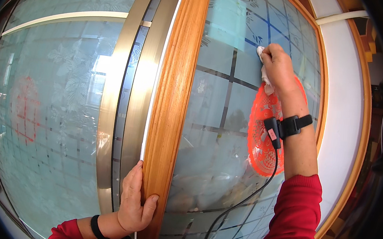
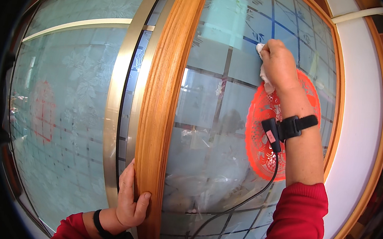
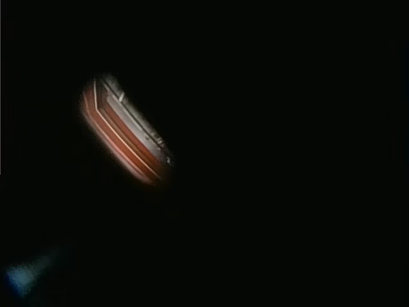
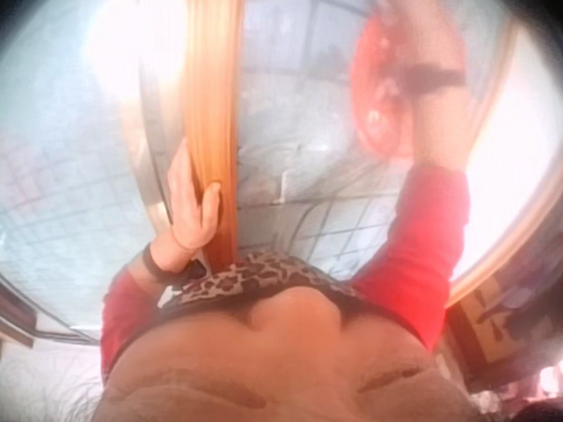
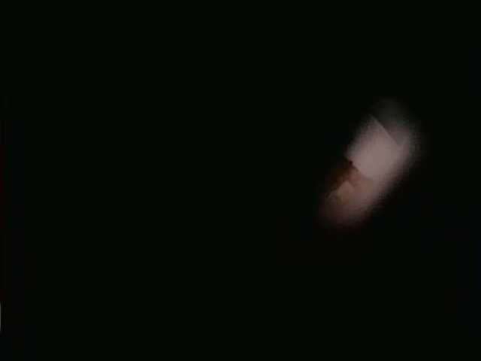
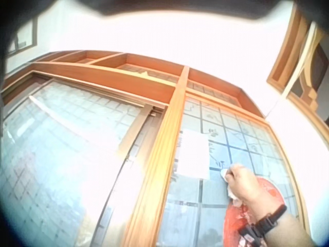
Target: The person wipes a glass door and its wooden frame with a white cloth. They clean the glass surface, the metal trim, and the wooden frame, moving methodically from top to bottom and side to side.
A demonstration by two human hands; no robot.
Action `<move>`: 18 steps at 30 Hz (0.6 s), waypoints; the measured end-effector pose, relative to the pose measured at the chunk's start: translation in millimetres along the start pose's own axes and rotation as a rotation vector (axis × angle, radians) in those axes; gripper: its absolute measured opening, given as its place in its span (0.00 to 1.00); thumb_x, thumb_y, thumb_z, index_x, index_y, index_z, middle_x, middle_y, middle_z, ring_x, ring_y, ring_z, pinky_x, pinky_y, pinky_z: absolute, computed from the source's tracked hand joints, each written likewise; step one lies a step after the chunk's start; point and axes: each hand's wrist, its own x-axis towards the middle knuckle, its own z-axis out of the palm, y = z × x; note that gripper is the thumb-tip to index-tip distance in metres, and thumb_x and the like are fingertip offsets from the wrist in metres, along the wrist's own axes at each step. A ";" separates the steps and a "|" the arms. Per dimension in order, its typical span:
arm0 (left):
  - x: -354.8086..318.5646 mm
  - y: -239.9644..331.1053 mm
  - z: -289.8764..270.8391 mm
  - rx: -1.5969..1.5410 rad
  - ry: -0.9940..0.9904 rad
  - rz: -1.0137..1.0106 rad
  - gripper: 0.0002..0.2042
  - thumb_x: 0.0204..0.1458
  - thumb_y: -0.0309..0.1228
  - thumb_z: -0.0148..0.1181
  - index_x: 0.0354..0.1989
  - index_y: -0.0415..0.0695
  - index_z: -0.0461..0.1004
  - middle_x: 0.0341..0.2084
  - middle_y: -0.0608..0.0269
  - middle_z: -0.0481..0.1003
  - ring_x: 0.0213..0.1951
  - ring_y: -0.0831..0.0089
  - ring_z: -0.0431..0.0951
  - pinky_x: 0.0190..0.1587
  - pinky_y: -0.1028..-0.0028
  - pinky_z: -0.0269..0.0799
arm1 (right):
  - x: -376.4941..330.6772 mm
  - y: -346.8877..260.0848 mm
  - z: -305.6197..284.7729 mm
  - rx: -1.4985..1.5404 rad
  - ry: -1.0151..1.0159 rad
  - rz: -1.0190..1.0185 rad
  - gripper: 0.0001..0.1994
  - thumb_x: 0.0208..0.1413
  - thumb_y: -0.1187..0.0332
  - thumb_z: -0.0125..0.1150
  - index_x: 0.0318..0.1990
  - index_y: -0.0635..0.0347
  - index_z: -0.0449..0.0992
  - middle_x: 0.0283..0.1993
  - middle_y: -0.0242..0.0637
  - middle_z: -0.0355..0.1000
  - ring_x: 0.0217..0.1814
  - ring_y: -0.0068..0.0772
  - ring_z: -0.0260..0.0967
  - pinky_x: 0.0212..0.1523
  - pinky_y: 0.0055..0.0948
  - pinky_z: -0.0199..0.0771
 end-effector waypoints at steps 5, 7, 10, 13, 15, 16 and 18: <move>0.7 1.8 -1.4 0.008 -0.001 -0.007 0.35 0.56 0.27 0.56 0.69 0.23 0.48 0.66 0.28 0.56 0.64 0.38 0.61 0.67 0.54 0.54 | 27.0 10.3 0.8 -0.078 0.072 0.122 0.09 0.59 0.68 0.54 0.36 0.64 0.76 0.39 0.55 0.75 0.41 0.60 0.73 0.43 0.48 0.73; 0.5 2.0 -2.1 0.002 -0.012 -0.012 0.35 0.56 0.27 0.56 0.69 0.24 0.48 0.66 0.28 0.55 0.64 0.38 0.61 0.67 0.53 0.54 | 26.6 12.0 0.0 -0.044 -0.069 0.254 0.09 0.59 0.67 0.55 0.36 0.65 0.76 0.39 0.55 0.75 0.42 0.60 0.73 0.44 0.48 0.73; -0.3 1.6 -2.1 -0.004 -0.013 -0.017 0.35 0.56 0.26 0.56 0.69 0.24 0.48 0.66 0.27 0.55 0.64 0.37 0.61 0.67 0.53 0.54 | 12.5 7.9 -1.0 -0.051 -0.063 0.107 0.09 0.59 0.68 0.55 0.36 0.66 0.76 0.40 0.55 0.75 0.44 0.59 0.72 0.46 0.46 0.72; 0.6 1.2 -2.2 -0.003 -0.028 -0.015 0.36 0.56 0.26 0.56 0.69 0.24 0.48 0.66 0.27 0.54 0.64 0.37 0.61 0.67 0.53 0.54 | 16.3 0.2 -2.2 -0.077 -0.112 0.129 0.08 0.58 0.68 0.55 0.36 0.66 0.76 0.39 0.54 0.75 0.43 0.58 0.73 0.45 0.46 0.73; 0.7 1.6 -2.7 -0.009 -0.020 -0.012 0.36 0.55 0.26 0.56 0.69 0.23 0.48 0.66 0.27 0.54 0.65 0.37 0.61 0.67 0.53 0.54 | 28.4 -3.2 -2.0 -0.065 0.004 0.149 0.09 0.58 0.68 0.56 0.35 0.65 0.75 0.37 0.53 0.76 0.42 0.58 0.74 0.43 0.47 0.73; 0.2 2.0 -2.8 -0.005 -0.024 -0.022 0.36 0.55 0.26 0.56 0.69 0.23 0.47 0.66 0.27 0.54 0.65 0.37 0.61 0.67 0.53 0.54 | 32.1 -3.6 -1.9 -0.064 0.087 0.172 0.09 0.58 0.68 0.56 0.35 0.65 0.75 0.36 0.53 0.76 0.41 0.58 0.74 0.43 0.47 0.73; -0.2 2.3 -3.1 -0.016 -0.019 -0.021 0.36 0.55 0.26 0.56 0.69 0.24 0.47 0.66 0.27 0.54 0.65 0.37 0.60 0.68 0.53 0.54 | 34.1 -0.8 -2.0 -0.062 -0.016 0.252 0.08 0.58 0.67 0.56 0.35 0.65 0.75 0.35 0.51 0.77 0.39 0.58 0.74 0.42 0.48 0.74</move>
